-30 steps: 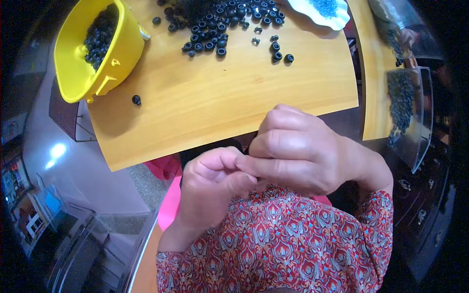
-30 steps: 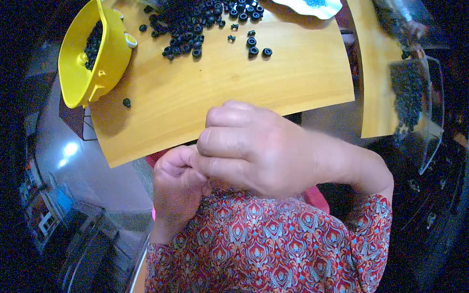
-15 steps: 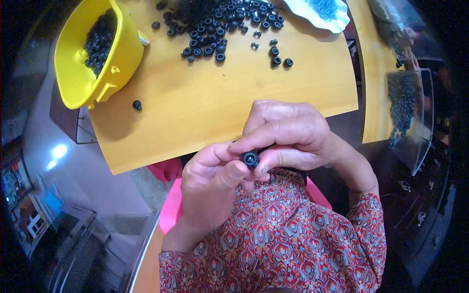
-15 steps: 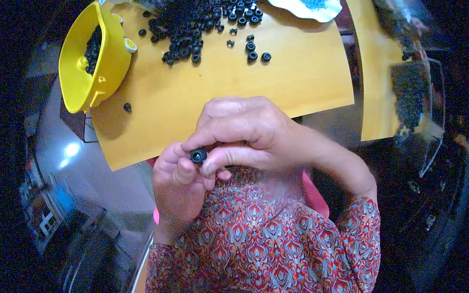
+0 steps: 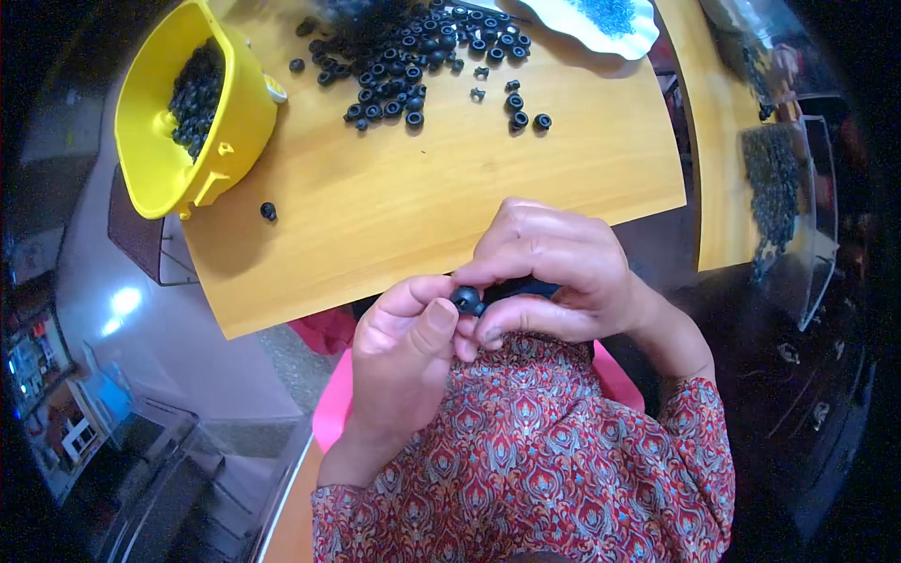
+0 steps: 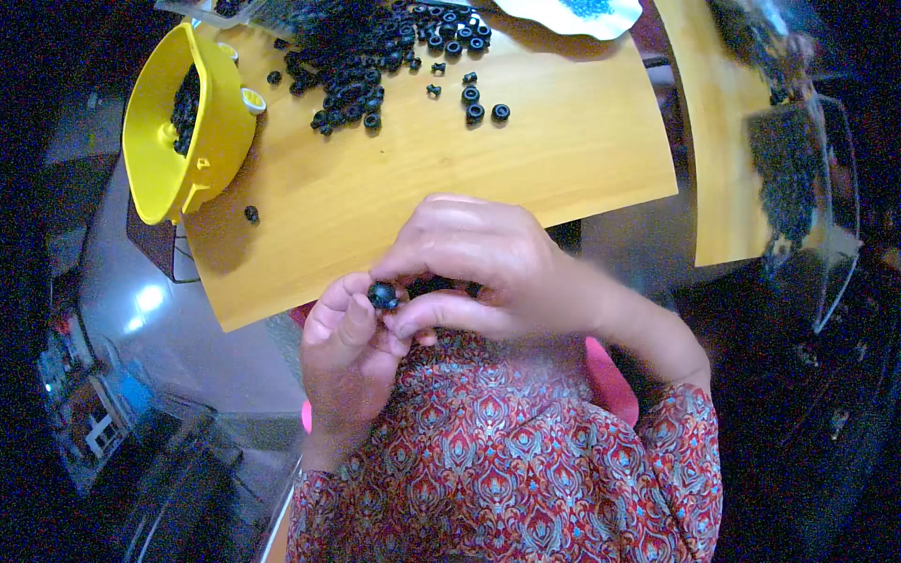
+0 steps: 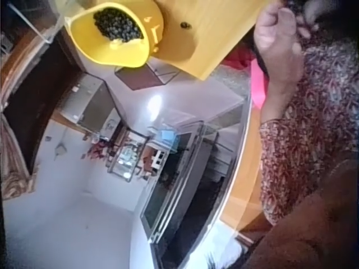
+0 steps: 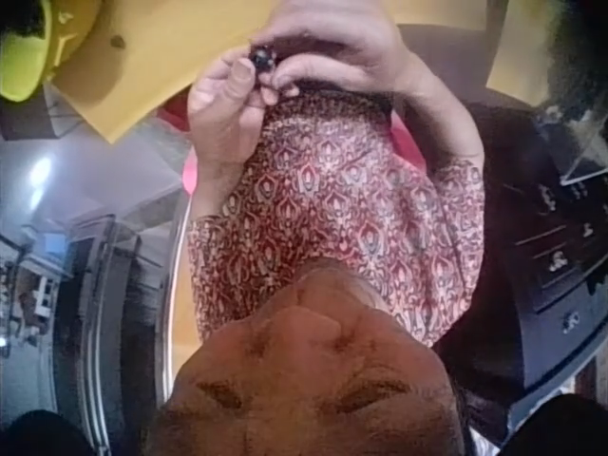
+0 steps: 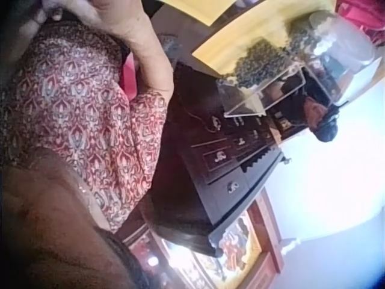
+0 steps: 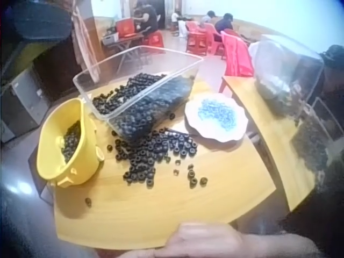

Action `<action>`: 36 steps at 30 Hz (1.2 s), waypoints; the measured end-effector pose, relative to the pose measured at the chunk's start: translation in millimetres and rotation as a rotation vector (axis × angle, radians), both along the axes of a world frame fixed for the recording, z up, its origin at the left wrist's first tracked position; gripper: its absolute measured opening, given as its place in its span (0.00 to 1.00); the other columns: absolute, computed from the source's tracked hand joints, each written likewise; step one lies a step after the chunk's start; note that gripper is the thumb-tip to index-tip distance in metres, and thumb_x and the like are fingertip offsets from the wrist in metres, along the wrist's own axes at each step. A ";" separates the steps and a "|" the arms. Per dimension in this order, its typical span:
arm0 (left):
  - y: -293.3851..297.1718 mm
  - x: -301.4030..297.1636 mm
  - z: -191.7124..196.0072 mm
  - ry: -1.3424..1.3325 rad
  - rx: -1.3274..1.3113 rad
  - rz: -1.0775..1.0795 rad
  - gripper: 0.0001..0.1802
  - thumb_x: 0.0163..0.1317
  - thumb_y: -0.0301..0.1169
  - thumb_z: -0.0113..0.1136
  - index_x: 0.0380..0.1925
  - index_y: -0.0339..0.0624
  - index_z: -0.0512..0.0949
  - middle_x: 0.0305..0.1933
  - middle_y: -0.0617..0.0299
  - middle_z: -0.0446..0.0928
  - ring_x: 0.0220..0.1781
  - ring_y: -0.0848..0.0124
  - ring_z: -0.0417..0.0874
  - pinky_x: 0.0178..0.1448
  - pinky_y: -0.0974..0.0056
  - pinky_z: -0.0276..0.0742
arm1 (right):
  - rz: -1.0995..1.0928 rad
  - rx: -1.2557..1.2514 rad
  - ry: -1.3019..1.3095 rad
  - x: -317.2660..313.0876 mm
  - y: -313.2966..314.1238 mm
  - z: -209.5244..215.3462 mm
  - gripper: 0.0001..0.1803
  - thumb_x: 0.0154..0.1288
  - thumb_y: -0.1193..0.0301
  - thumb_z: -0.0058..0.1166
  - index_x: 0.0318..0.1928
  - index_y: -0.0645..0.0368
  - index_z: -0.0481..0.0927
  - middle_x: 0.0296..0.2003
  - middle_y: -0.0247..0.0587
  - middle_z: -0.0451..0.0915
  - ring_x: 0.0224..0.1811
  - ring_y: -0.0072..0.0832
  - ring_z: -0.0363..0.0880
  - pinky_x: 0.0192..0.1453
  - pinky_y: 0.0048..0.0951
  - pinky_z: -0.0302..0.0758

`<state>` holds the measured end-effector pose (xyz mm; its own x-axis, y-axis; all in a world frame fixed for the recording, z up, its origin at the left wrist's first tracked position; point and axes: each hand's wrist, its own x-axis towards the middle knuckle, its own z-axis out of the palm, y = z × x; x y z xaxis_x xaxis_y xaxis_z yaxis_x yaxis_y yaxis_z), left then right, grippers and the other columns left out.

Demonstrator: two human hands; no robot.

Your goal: The recorder is manually inserting tiny blue beads into small black grommet-like rings at a wooden table.

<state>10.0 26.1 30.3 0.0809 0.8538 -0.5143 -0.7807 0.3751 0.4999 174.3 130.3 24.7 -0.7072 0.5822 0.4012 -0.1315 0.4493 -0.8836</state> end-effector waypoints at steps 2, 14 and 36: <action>-0.4 -0.7 -3.4 0.036 0.044 -0.021 0.11 0.66 0.28 0.55 0.44 0.32 0.75 0.34 0.57 0.80 0.32 0.73 0.78 0.40 0.70 0.76 | -0.117 0.110 -0.008 -0.4 -3.1 0.3 0.17 0.48 0.73 0.68 0.40 0.65 0.81 0.30 0.40 0.79 0.29 0.32 0.77 0.32 0.29 0.72; -1.9 -4.8 -13.6 0.165 0.209 -0.005 0.11 0.65 0.28 0.57 0.44 0.33 0.75 0.38 0.57 0.79 0.35 0.73 0.79 0.43 0.69 0.76 | -0.186 0.298 -0.041 -3.9 -8.2 4.4 0.15 0.45 0.77 0.68 0.37 0.62 0.81 0.28 0.36 0.77 0.27 0.28 0.75 0.29 0.27 0.67; 7.0 -4.0 -29.1 1.090 0.736 0.106 0.13 0.58 0.23 0.63 0.43 0.36 0.76 0.39 0.55 0.77 0.40 0.66 0.77 0.44 0.66 0.74 | -0.197 -0.295 0.099 -6.0 -25.6 -4.0 0.12 0.51 0.81 0.64 0.38 0.68 0.79 0.31 0.46 0.80 0.31 0.33 0.78 0.36 0.30 0.73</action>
<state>5.9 33.1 1.2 -0.1605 0.9367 0.3113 0.1407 -0.2904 0.9465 168.3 104.8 20.7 -0.5362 0.8040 0.2568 -0.1589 0.2027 -0.9663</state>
